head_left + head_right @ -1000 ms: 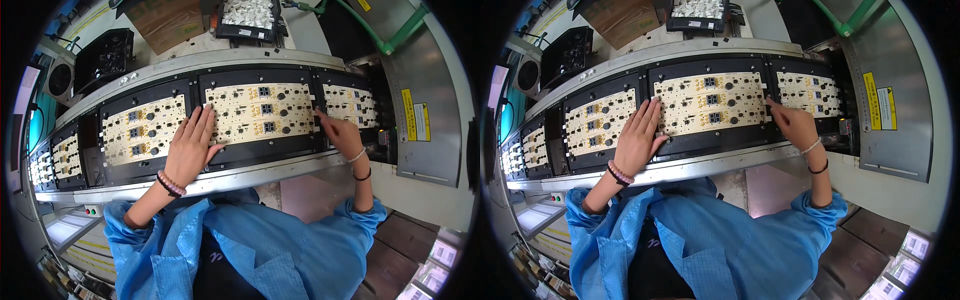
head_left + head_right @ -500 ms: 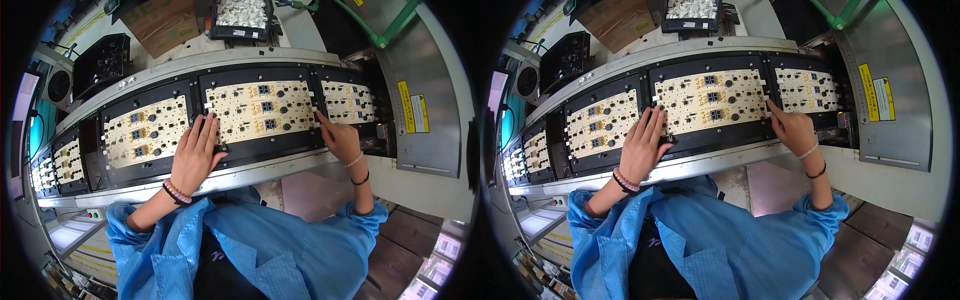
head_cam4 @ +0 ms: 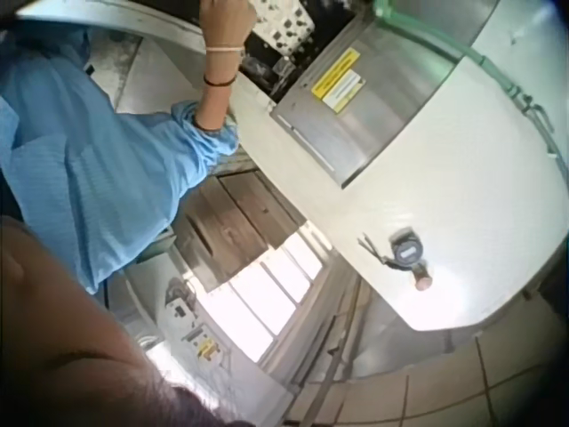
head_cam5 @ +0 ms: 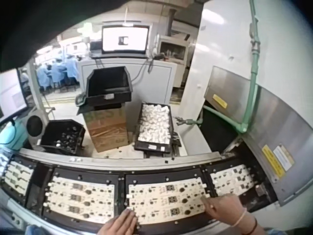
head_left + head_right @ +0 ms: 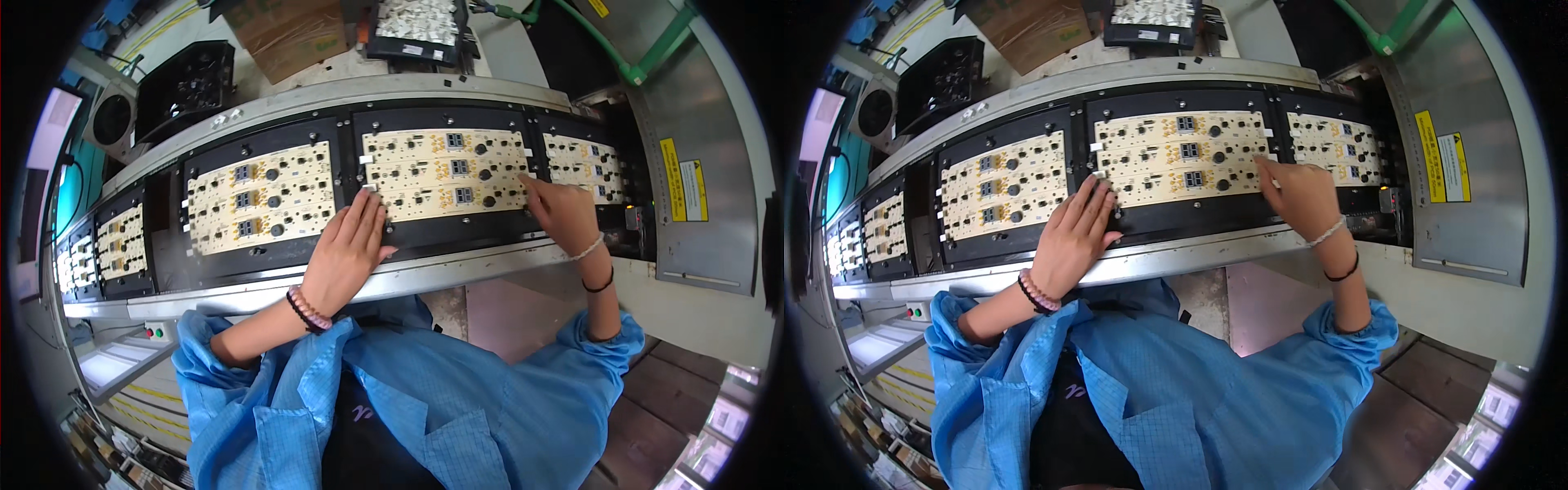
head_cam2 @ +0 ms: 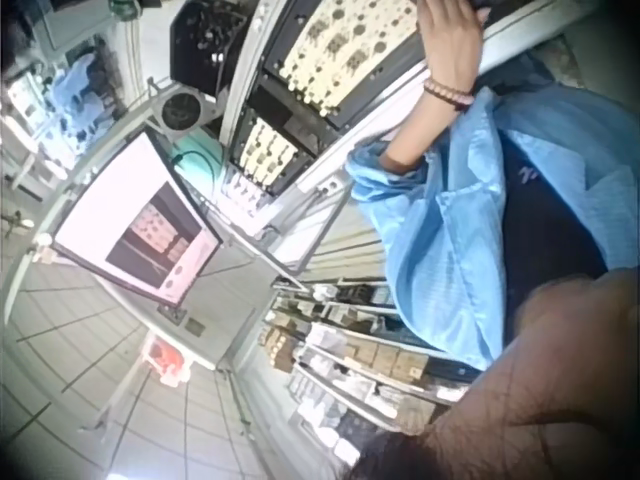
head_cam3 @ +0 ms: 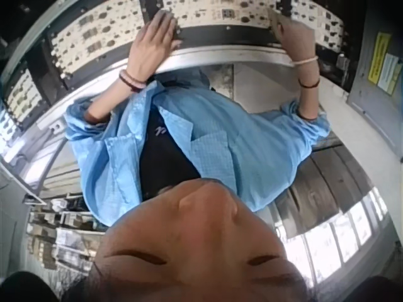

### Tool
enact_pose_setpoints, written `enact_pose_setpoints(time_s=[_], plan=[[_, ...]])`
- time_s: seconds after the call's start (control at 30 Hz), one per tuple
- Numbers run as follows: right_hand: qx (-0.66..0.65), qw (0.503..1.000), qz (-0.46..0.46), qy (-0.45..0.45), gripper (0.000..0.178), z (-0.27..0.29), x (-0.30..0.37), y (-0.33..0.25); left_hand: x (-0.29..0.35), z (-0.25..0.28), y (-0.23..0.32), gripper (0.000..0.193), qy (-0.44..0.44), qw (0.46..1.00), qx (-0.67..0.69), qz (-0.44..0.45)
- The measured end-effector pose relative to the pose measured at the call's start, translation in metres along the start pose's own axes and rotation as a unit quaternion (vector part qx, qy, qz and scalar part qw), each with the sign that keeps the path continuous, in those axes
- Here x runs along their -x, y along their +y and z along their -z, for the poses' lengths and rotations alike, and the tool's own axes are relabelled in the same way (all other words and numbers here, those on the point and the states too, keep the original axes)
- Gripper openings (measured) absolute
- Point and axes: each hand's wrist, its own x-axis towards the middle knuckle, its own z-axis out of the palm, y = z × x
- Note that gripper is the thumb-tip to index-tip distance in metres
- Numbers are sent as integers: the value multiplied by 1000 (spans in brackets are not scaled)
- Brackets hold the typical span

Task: Manually placing small electronic components onto multiple printed circuit boards on an assembly line station.

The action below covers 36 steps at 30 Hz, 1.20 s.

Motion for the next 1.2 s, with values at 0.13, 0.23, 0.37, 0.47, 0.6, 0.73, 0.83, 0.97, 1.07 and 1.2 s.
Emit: enact_pose_setpoints(time_s=[0.13, 0.23, 0.37, 0.47, 0.6, 0.73, 0.83, 0.97, 1.07, 1.2], plan=[[-35, 995, 89, -10, 36, -7, -30, -47, 0, 9, 0, 56, -5, 1000, 7, 8], [-1, 994, 103, -32, 31, -14, -39, -61, -11, 23, 12, 67, -7, 1000, 22, 0], [-50, 986, 117, -104, 24, 10, -68, -51, -40, 6, 42, 70, 12, 994, -13, -109], [-104, 984, 38, -139, 25, 24, -87, -44, -66, -6, 53, 65, 50, 987, 19, -149], [-10, 990, 130, -57, 24, -6, -85, -53, -74, -16, 53, 59, 5, 979, 137, -152], [27, 990, 115, -74, 41, 9, -92, -74, -64, -28, 59, 61, 40, 978, 150, -140], [-17, 986, 82, -141, 49, 25, -98, -79, -59, -32, 60, 61, 58, 974, 169, -139], [-184, 970, 81, -136, 35, 7, -98, -35, -47, -24, 54, 61, 135, 959, 193, -155], [-407, 897, -1, -171, 26, 12, -100, -38, -20, 0, 30, 63, 157, 971, 140, -115], [-630, 748, -41, -204, 25, -7, -82, -42, 11, 36, -50, 46, 100, 984, 143, 12]])
